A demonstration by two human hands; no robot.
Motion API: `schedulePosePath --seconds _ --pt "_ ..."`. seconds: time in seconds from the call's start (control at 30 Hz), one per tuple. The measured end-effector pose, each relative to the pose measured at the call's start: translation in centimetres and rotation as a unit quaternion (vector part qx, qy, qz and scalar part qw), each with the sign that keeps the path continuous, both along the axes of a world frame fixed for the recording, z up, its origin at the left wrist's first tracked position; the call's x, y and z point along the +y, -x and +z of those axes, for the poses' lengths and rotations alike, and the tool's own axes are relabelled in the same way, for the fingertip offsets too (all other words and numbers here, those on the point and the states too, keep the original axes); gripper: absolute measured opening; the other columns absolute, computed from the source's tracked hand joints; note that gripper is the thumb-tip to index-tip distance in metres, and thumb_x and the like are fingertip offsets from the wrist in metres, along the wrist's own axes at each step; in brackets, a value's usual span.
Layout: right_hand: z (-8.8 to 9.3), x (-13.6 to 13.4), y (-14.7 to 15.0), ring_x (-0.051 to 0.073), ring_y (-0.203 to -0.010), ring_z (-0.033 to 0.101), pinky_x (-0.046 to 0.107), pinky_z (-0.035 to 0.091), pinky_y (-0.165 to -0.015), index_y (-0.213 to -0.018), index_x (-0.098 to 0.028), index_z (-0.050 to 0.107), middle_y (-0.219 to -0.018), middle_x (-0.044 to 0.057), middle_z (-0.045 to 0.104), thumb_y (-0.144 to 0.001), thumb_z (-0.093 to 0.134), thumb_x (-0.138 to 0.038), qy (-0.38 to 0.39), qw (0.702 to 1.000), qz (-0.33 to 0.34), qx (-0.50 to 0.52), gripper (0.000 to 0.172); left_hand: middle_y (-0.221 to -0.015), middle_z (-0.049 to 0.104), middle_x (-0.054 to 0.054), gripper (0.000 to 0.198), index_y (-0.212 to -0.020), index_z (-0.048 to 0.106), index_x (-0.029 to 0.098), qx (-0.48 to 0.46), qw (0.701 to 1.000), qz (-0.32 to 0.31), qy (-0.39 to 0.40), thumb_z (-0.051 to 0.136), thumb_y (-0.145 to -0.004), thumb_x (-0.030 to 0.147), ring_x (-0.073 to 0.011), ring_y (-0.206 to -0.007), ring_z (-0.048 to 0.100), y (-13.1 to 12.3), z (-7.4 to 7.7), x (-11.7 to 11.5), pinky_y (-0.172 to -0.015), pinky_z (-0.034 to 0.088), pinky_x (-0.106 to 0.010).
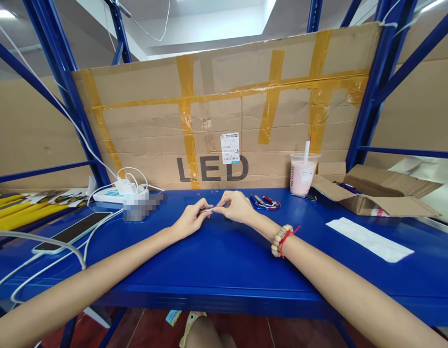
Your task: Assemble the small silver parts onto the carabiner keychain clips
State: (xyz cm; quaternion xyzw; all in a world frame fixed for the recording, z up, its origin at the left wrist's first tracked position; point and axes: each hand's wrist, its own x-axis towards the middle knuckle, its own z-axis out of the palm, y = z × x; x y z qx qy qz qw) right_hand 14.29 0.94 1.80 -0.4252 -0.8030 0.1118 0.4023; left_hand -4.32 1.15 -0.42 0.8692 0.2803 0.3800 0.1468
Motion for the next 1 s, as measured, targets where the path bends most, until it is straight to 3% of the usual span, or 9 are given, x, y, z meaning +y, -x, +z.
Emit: schedulePosePath --seconds 0.17,0.37,0.47,0.67,1.0 --pt "0.0 -0.3 0.4 0.008 -0.042 0.048 0.022 0.039 -0.042 -0.059 -0.013 0.064 -0.058 0.001 0.058 -0.059 0.069 -0.049 0.151 0.985 0.035 0.08 0.036 -0.082 0.064 -0.002 0.013 -0.096 0.051 0.019 0.014 1.0 0.003 -0.011 0.042 -0.087 0.022 -0.0148 -0.074 0.062 0.1 0.3 0.0 -0.068 0.045 -0.023" --pt "-0.2 0.2 0.1 0.008 -0.039 0.047 0.021 0.037 -0.041 -0.059 -0.013 0.063 -0.051 0.0 0.056 -0.059 0.07 -0.049 0.168 0.983 0.011 0.076 0.036 -0.09 0.066 -0.003 0.021 -0.099 0.057 0.02 0.056 0.996 0.036 -0.053 0.04 -0.087 0.02 -0.0164 -0.079 0.06 -0.3 0.7 0.1 -0.075 0.045 -0.027" --pt "-0.7 0.9 -0.2 0.008 -0.041 0.049 0.022 0.039 -0.043 -0.066 -0.015 0.066 -0.065 0.003 0.064 -0.063 0.066 -0.052 0.119 0.992 -0.008 0.036 0.037 -0.091 0.065 -0.004 0.022 -0.099 0.058 0.02 0.058 0.995 0.057 -0.051 0.039 -0.087 0.02 -0.0171 -0.08 0.059 -0.5 0.6 0.3 -0.075 0.045 -0.027" --pt "-0.3 0.4 -0.3 0.009 -0.053 0.052 0.022 0.036 -0.05 -0.077 -0.023 0.07 -0.078 0.001 0.065 -0.069 0.063 -0.052 -0.082 0.992 -0.084 -0.037 0.031 -0.08 0.063 -0.001 0.023 -0.104 0.054 0.022 0.068 0.991 0.112 -0.017 0.036 -0.089 0.022 -0.0168 -0.076 0.059 -0.4 0.7 0.3 -0.071 0.045 -0.027" --pt "0.0 0.1 -0.4 0.007 -0.052 0.05 0.022 0.034 -0.051 -0.078 -0.024 0.071 -0.083 0.0 0.064 -0.077 0.057 -0.049 -0.123 0.988 -0.063 -0.061 0.029 -0.077 0.061 0.0 0.023 -0.1 0.053 0.022 0.074 0.99 0.115 -0.021 0.032 -0.09 0.022 -0.0154 -0.072 0.057 -0.4 1.1 -0.1 -0.067 0.043 -0.025"
